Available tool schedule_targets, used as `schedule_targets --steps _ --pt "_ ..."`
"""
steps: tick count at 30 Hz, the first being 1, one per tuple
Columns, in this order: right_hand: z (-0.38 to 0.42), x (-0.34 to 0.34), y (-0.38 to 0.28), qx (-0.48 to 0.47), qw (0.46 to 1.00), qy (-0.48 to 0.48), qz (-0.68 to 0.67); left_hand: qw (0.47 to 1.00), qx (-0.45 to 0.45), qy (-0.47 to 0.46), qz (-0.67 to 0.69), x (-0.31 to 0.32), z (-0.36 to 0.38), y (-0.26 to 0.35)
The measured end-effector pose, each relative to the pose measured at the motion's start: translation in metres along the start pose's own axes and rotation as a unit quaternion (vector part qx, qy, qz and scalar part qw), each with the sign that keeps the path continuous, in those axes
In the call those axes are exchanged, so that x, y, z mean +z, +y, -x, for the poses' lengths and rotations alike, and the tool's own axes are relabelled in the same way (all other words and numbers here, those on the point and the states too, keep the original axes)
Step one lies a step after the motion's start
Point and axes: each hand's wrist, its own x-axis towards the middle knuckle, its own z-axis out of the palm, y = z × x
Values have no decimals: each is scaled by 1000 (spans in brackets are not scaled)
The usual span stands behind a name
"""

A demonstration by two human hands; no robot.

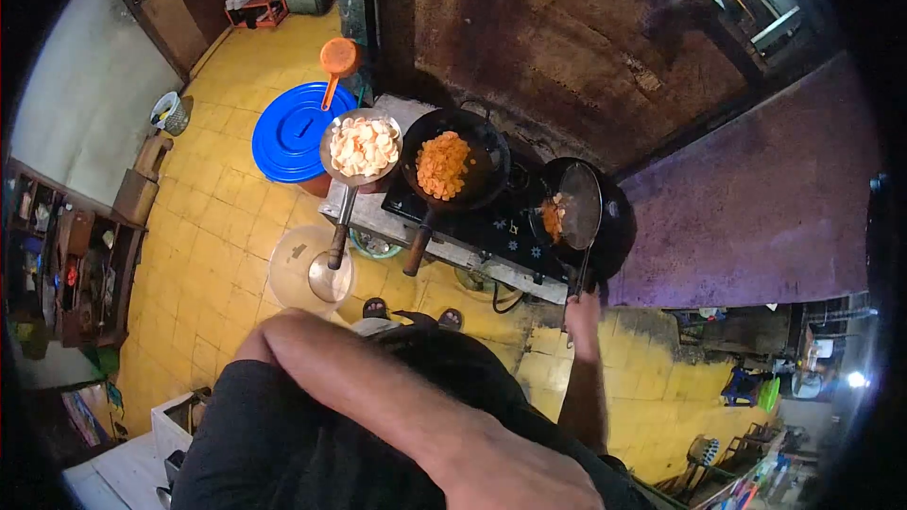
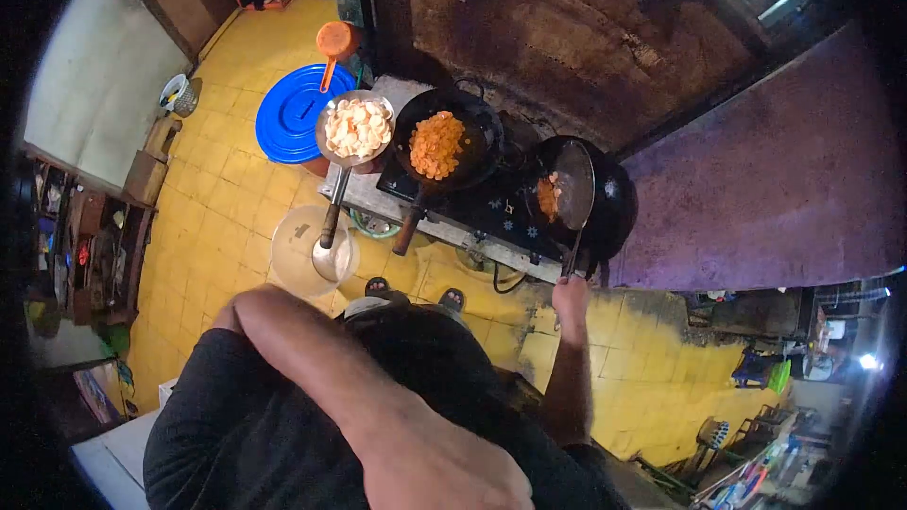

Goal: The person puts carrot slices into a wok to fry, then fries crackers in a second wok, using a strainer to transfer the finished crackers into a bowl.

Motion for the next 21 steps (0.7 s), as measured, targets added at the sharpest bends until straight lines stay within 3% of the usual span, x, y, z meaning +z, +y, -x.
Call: schedule_targets --steps 2,3,5,7,8,9,10,11,12,14,15,17,21 --pt "8 13 7 -126 980 132 76 955 -247 -162 -15 -15 19 19" --pt "13 12 2 -115 981 136 74 996 -92 19 -3 -6 56 8" --pt "24 3 -14 -91 986 64 128 976 -180 119 -6 -6 101 21" --pt "23 4 -16 -88 987 66 114 910 -340 197 -131 3 155 28" --pt "11 7 -12 -10 998 36 41 851 -438 177 -229 6 174 36" --pt "-2 14 3 -78 985 92 126 776 -540 132 -298 9 186 44" --pt "4 -5 -13 -41 993 25 107 732 -555 104 -380 18 212 46" --pt "-21 15 17 -70 982 115 132 688 -613 93 -377 24 221 51" --pt "-26 11 21 -67 983 117 126 687 -614 87 -378 29 224 58" --pt "-39 -2 18 28 998 49 6 636 -718 42 -278 33 221 67" --pt "-22 -26 -2 48 998 28 -19 634 -720 41 -279 33 218 63" --pt "-19 -41 1 37 999 22 -21 494 -843 -23 -213 38 212 54" --pt "-38 -52 24 3 1000 19 -22 472 -856 -56 -204 64 269 -3"
